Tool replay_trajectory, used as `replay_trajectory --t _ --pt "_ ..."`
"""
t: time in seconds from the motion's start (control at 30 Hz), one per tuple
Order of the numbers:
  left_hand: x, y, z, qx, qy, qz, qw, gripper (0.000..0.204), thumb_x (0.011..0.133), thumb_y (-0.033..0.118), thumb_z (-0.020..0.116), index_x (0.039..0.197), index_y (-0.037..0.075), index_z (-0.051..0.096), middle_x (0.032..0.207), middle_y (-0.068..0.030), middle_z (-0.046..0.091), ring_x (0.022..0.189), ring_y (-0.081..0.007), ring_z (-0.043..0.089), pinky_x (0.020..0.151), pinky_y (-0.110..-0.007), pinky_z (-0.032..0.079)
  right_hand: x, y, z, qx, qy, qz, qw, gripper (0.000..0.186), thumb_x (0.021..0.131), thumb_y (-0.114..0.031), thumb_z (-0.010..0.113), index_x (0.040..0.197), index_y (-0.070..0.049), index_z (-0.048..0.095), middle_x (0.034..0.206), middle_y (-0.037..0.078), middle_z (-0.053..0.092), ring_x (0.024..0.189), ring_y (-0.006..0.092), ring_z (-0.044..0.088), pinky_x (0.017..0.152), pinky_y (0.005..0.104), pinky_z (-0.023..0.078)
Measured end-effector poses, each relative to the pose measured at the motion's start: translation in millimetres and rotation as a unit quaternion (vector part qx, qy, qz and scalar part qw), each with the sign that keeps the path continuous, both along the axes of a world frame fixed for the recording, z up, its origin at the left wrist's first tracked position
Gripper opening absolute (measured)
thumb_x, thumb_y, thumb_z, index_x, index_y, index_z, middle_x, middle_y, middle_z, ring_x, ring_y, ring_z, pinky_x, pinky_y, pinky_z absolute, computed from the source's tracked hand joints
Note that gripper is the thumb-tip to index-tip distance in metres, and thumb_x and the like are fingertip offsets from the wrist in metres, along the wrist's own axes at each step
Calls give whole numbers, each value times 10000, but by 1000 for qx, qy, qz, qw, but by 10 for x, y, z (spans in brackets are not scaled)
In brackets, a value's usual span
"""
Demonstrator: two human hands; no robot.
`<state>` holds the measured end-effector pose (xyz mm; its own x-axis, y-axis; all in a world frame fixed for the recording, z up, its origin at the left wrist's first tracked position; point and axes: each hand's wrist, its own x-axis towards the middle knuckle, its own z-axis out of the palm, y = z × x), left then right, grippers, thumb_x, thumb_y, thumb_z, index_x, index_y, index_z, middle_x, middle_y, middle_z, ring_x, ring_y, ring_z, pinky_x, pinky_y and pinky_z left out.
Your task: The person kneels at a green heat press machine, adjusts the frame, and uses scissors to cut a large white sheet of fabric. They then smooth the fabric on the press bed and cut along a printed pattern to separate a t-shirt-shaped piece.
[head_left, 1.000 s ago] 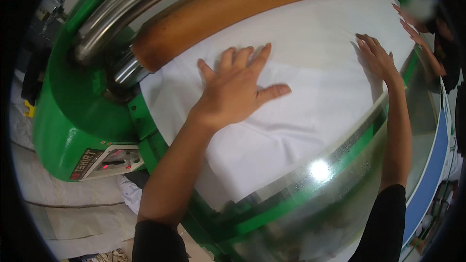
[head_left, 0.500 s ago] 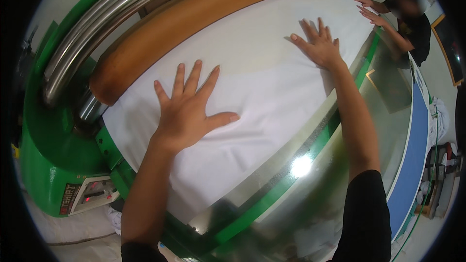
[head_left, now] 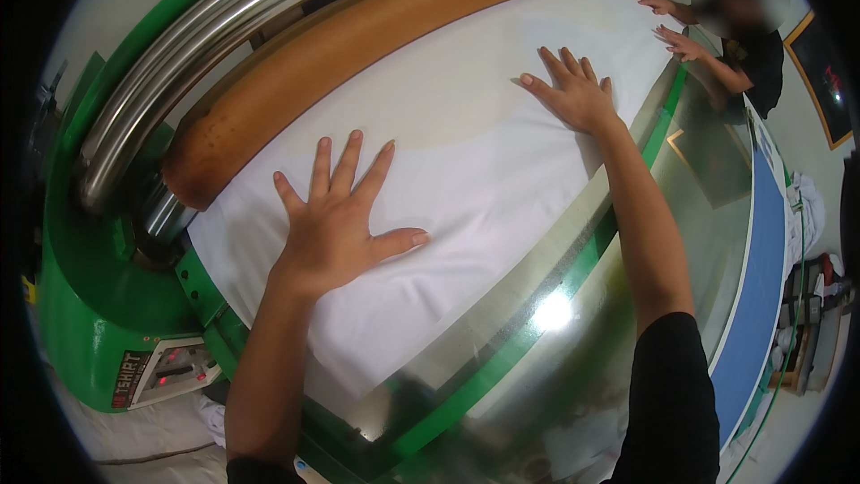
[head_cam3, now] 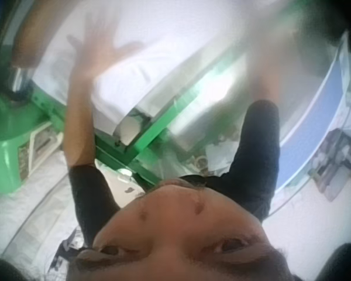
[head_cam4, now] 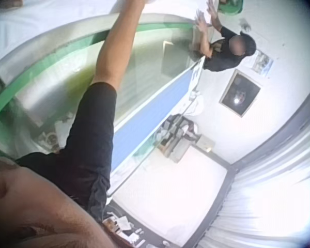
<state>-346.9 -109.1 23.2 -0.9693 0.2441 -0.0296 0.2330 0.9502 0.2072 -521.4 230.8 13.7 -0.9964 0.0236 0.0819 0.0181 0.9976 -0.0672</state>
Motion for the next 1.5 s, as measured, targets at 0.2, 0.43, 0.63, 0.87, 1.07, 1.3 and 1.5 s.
replay_trajectory --t 0.2,0.43,0.63,0.87,1.07,1.3,1.5 --pt "18 -28 20 -8 -14 -7 1000 1127 765 788 686 1636 180 308 1706 -229 166 1580 -462 49 1120 -811 -14 -25 -29 7 6 -2 2 1000 1009 844 -903 396 1629 -274 327 1709 136 225 1580 398 155 1227 678 114" --pt "26 -47 24 -3 -24 -6 1000 1133 763 778 697 1638 179 301 1709 -229 151 1583 -456 32 1124 -803 -30 -37 20 -14 17 -10 10 1000 1032 825 -927 389 1635 -293 305 1715 125 210 1582 390 150 1227 681 112" --pt "28 -60 35 -3 -25 -5 1000 1135 759 774 704 1638 179 303 1707 -232 159 1583 -454 42 1129 -796 -31 -36 5 -6 15 -12 6 1000 1045 814 -935 396 1636 -298 301 1718 119 204 1584 386 146 1224 688 111" --pt "18 -68 23 -4 -18 -10 1000 1123 764 776 699 1634 180 313 1702 -239 172 1580 -462 60 1124 -802 -15 -31 14 -3 7 -4 8 1000 1044 814 -929 404 1631 -286 319 1715 123 212 1583 385 151 1218 693 115" --pt "18 -79 22 -5 -10 -9 1000 1120 766 781 694 1632 179 318 1699 -244 179 1575 -477 66 1115 -812 -12 -47 -3 -6 3 -2 11 1000 1047 811 -932 396 1630 -283 324 1713 121 222 1582 386 158 1217 695 118" --pt "2 -101 -1 -5 4 -15 1000 1094 780 756 705 1627 175 330 1691 -247 204 1568 -489 89 1095 -836 11 -82 -10 -2 10 -4 9 1000 1045 814 -937 382 1629 -286 325 1710 116 232 1578 385 175 1216 696 134" --pt "-5 -130 -23 0 13 -20 1000 1088 781 753 708 1624 173 337 1687 -252 212 1564 -498 96 1086 -844 17 -107 -18 -18 12 0 11 1000 1056 807 -950 366 1629 -288 325 1709 118 234 1577 386 176 1218 696 134"
